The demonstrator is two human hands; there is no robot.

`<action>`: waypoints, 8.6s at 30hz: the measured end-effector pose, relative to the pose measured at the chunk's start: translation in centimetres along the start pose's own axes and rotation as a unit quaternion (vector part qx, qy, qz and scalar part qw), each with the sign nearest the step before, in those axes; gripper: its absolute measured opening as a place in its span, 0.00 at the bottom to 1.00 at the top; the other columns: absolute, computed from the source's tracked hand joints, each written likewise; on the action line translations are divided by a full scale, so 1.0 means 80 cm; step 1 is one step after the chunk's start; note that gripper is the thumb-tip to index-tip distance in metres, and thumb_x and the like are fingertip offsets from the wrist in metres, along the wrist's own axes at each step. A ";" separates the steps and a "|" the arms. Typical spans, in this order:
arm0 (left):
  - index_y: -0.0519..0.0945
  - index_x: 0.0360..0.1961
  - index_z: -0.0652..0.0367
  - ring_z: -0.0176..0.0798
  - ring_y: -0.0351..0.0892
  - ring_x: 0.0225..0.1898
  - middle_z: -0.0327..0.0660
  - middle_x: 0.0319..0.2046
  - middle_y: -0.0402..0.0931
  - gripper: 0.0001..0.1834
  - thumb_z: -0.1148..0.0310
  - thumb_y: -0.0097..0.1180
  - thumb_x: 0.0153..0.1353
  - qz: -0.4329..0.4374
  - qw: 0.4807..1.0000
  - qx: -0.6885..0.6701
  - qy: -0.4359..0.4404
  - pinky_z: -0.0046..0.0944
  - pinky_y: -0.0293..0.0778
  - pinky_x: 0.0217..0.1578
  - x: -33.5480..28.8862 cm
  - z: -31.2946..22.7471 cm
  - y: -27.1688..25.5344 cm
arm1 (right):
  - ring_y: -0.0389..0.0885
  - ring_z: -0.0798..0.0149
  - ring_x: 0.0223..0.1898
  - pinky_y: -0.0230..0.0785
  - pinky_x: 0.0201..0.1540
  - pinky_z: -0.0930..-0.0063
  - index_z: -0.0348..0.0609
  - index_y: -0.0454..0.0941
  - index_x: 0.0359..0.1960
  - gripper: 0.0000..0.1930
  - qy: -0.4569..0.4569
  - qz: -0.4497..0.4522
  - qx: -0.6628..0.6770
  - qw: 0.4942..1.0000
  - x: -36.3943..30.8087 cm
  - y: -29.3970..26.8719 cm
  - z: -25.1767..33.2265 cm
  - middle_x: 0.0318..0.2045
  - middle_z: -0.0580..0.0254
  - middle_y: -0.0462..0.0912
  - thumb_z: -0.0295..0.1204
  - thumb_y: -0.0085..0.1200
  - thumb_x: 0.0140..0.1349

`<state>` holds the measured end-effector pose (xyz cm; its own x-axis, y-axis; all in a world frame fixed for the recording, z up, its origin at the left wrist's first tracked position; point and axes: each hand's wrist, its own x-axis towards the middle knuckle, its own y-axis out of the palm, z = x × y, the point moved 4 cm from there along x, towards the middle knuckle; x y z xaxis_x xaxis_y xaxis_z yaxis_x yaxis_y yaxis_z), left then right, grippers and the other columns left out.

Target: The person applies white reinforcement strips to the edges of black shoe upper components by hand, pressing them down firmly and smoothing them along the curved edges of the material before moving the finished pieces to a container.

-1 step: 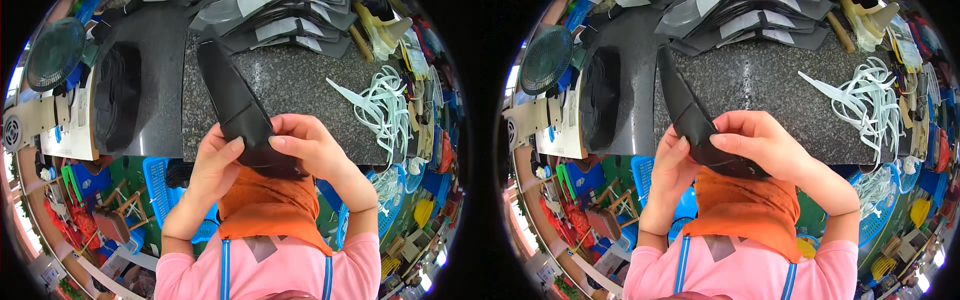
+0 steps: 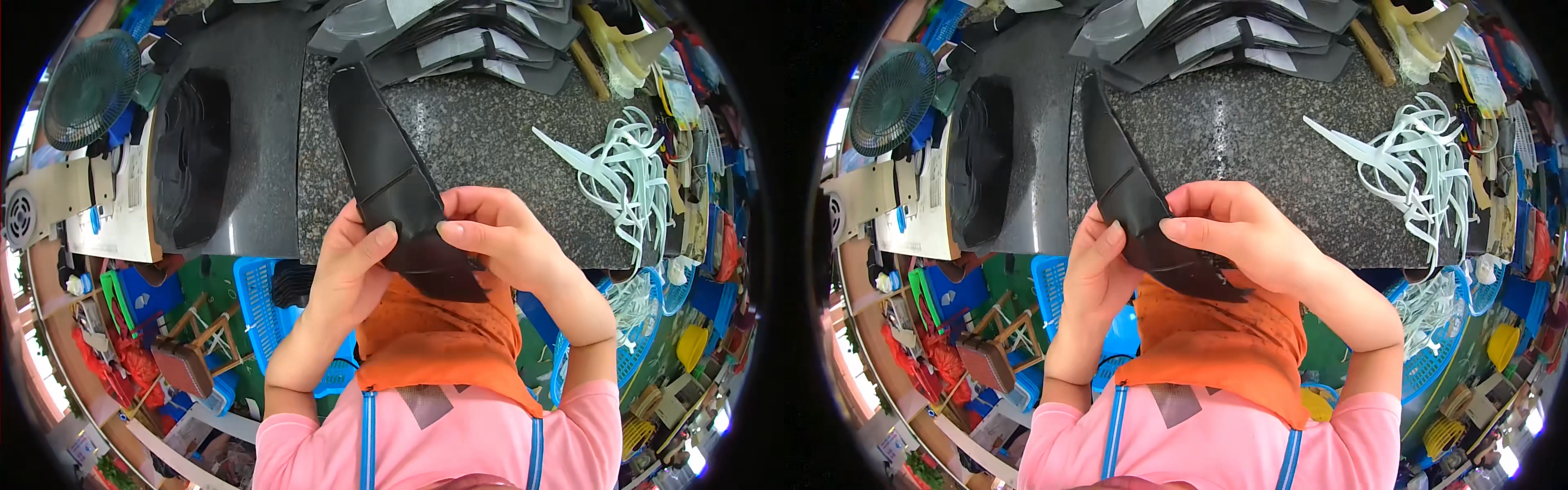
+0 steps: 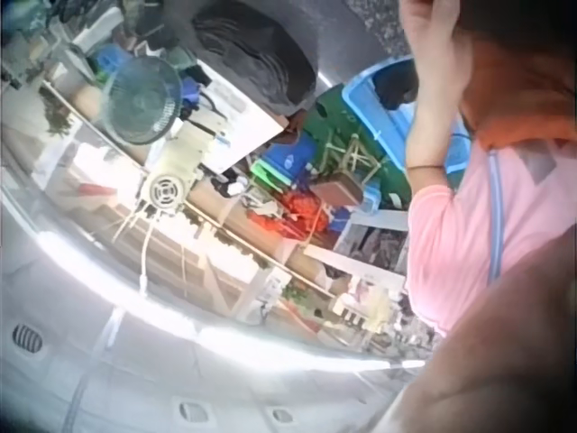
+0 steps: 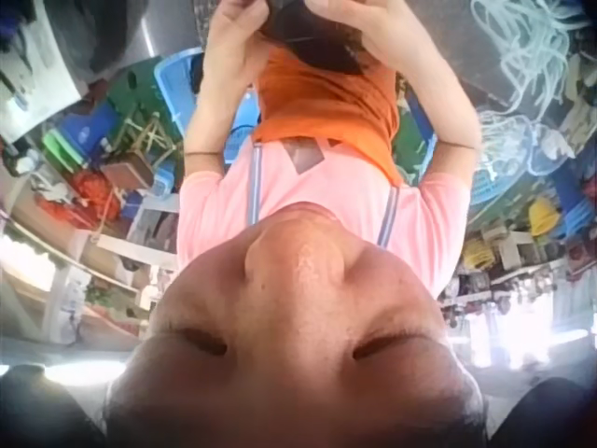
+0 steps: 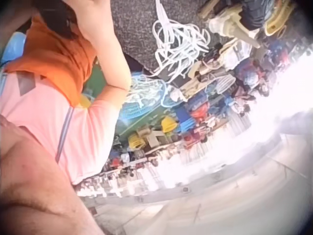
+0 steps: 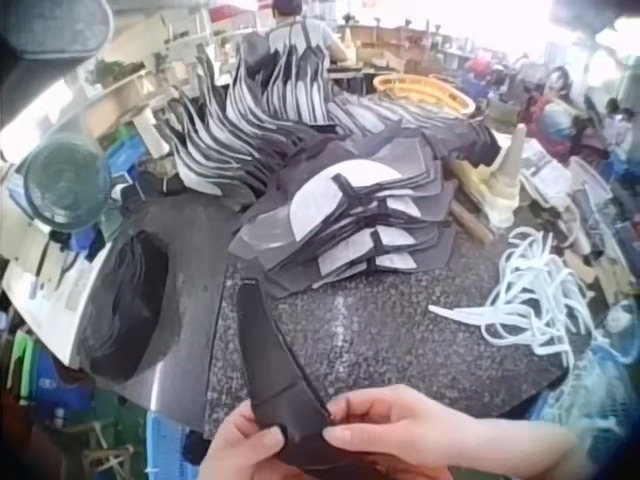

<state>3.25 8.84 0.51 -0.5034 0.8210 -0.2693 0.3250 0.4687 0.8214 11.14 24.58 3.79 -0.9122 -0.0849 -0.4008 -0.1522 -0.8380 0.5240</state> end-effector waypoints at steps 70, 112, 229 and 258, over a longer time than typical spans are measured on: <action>0.76 0.61 0.60 0.56 0.76 0.55 0.55 0.50 0.78 0.37 0.60 0.71 0.50 0.070 0.552 0.739 0.379 0.46 0.68 0.59 0.250 -0.149 0.116 | 0.73 0.75 0.22 0.66 0.26 0.79 0.39 0.74 0.47 0.07 -0.295 -0.412 -0.360 0.784 -0.079 -0.141 0.013 0.25 0.69 0.73 0.26 0.48 0.73; 0.81 0.53 0.58 0.57 0.70 0.64 0.47 0.59 0.77 0.22 0.70 0.66 0.55 -0.004 0.658 0.726 0.200 0.50 0.69 0.62 0.025 -0.019 -0.006 | 0.78 0.48 0.30 0.71 0.31 0.57 0.42 0.72 0.33 0.08 -0.297 -0.091 -0.639 0.704 0.022 -0.031 -0.009 0.30 0.56 0.74 0.30 0.57 0.64; 0.80 0.49 0.60 0.48 0.80 0.50 0.54 0.65 0.67 0.27 0.81 0.67 0.43 -0.113 0.583 0.759 0.267 0.39 0.80 0.41 -0.070 -0.067 -0.060 | 0.82 0.57 0.48 0.80 0.51 0.69 0.32 0.83 0.38 0.15 -0.385 0.171 -0.724 0.547 0.038 0.043 -0.039 0.50 0.50 0.82 0.28 0.57 0.50; 0.83 0.46 0.58 0.43 0.79 0.39 0.39 0.45 0.82 0.16 0.75 0.63 0.54 -0.008 0.592 0.769 0.243 0.39 0.78 0.39 0.018 0.017 0.024 | 0.75 0.57 0.54 0.72 0.57 0.60 0.42 0.81 0.49 0.20 -0.211 -0.071 -0.862 0.455 -0.023 -0.022 0.004 0.47 0.60 0.77 0.27 0.53 0.52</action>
<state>4.21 11.40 1.04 -0.5663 0.7962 0.2130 0.4723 0.5254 -0.7078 12.92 26.42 3.85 -0.9870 -0.1575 0.0315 -0.0276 -0.0269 -0.9993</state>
